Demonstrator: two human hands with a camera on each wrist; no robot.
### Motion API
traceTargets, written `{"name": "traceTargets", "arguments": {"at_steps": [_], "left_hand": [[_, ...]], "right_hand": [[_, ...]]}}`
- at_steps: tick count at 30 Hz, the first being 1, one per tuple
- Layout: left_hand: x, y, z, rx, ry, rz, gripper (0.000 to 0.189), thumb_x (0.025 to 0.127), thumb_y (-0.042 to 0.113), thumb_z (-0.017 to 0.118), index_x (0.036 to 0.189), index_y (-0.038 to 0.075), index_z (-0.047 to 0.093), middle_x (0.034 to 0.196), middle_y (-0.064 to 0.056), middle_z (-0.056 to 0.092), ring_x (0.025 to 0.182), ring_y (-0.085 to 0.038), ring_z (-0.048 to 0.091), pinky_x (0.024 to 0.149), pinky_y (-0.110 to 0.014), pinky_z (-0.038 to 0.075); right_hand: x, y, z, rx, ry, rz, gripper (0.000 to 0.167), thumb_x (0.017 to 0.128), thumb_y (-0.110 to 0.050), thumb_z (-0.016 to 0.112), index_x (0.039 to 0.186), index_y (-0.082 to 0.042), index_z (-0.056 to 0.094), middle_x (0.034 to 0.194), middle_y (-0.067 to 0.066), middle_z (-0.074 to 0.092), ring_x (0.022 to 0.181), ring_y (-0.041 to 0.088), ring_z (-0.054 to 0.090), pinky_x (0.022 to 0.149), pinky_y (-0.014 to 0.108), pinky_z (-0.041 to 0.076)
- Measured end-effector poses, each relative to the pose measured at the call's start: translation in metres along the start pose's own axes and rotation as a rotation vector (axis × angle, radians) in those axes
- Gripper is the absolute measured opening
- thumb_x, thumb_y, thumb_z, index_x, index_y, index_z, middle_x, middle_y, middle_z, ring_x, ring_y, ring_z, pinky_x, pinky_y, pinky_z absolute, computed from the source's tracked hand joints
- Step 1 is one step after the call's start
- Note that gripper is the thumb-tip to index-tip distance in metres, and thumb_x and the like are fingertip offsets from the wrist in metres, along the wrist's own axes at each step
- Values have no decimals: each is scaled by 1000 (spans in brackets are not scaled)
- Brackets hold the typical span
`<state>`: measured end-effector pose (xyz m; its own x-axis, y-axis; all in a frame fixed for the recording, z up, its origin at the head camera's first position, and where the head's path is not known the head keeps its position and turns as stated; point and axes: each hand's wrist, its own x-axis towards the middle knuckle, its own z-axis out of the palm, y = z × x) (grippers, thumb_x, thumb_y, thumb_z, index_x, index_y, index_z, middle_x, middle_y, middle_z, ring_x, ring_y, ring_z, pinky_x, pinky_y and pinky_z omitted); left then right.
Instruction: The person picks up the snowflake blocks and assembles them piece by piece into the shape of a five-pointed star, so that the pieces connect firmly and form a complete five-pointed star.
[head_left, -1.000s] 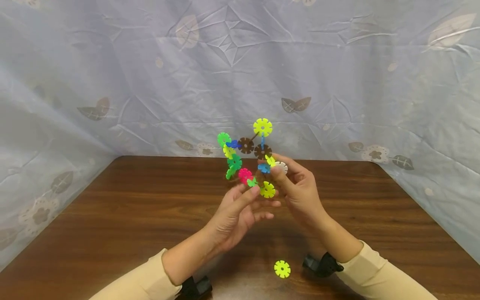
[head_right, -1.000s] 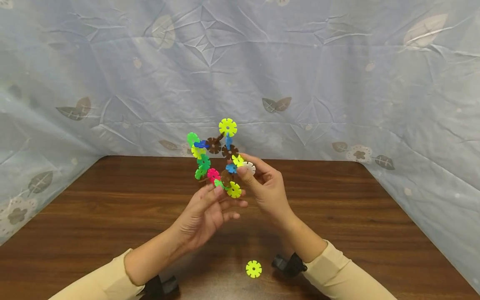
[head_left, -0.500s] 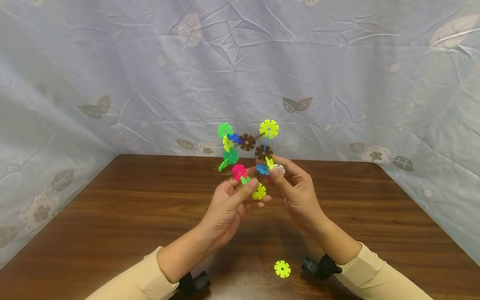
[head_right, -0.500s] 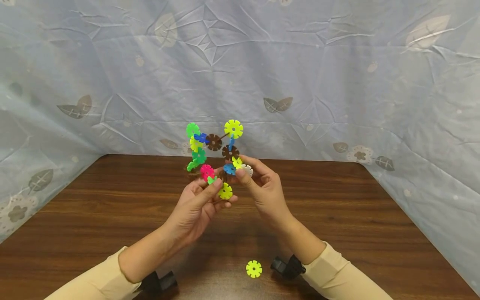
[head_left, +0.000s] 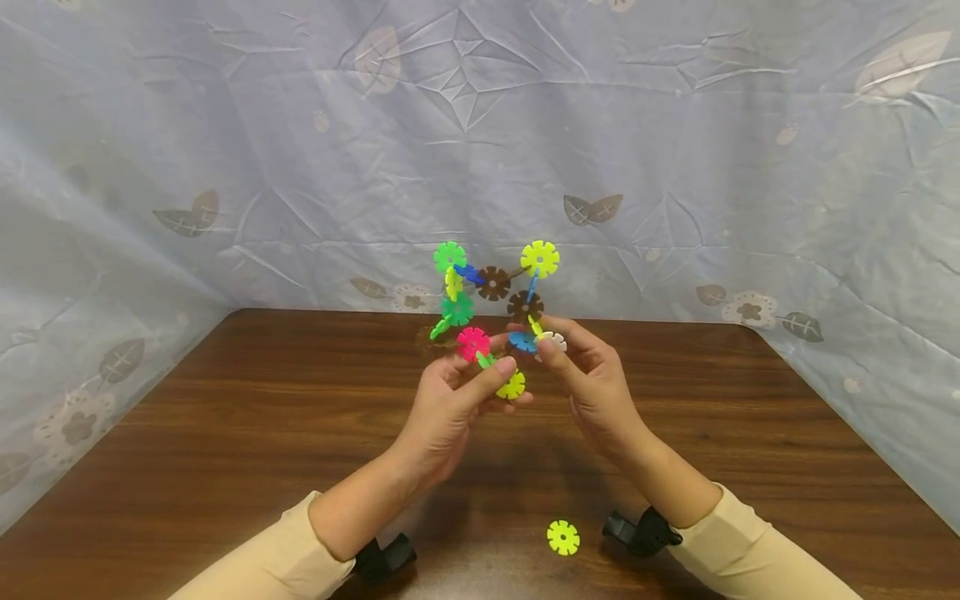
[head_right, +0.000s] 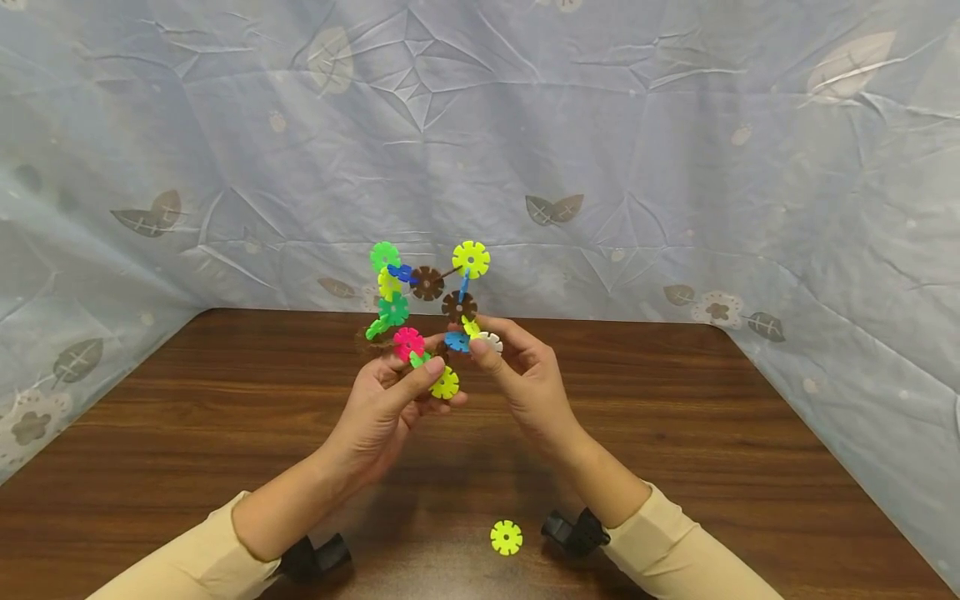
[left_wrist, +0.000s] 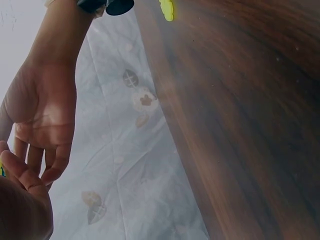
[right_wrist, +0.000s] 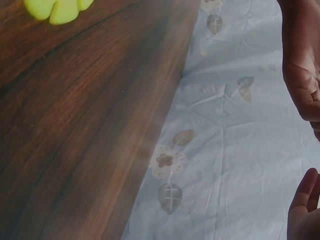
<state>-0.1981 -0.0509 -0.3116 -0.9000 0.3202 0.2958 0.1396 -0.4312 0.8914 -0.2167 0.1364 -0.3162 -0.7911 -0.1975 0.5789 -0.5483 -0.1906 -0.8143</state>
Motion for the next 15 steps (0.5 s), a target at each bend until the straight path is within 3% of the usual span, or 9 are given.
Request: {"name": "traceTargets", "arguments": {"at_steps": [2, 5, 10, 15], "left_hand": [[1, 1, 0, 6, 6, 6, 21, 103, 9, 59, 118, 10, 74, 121, 4, 74, 78, -13, 79, 73, -23, 59], [2, 1, 0, 8, 11, 8, 29, 103, 9, 59, 129, -2, 67, 112, 7, 75, 78, -14, 79, 72, -23, 59], [2, 0, -4, 16, 8, 5, 28, 103, 10, 60, 128, 0, 69, 138, -2, 69, 80, -15, 79, 73, -24, 59], [3, 1, -5, 23, 30, 18, 26, 103, 9, 59, 126, 1, 69, 145, -8, 65, 78, -14, 79, 72, -23, 58]], "right_hand": [[0, 1, -1, -21, 4, 4, 24, 107, -9, 57, 121, -24, 70, 115, -10, 75, 109, 8, 69, 100, 25, 55], [0, 0, -1, -64, -4, 9, 23, 107, -9, 57, 121, -23, 69, 114, -10, 72, 107, 8, 67, 98, 25, 55], [1, -3, -5, -112, -47, 8, 25, 109, -12, 54, 128, -19, 67, 122, -10, 71, 113, 7, 66, 100, 24, 55], [5, -3, -13, -110, -72, 23, 38, 115, -26, 40, 139, -3, 59, 127, -12, 70, 115, 6, 68, 96, 26, 59]]}}
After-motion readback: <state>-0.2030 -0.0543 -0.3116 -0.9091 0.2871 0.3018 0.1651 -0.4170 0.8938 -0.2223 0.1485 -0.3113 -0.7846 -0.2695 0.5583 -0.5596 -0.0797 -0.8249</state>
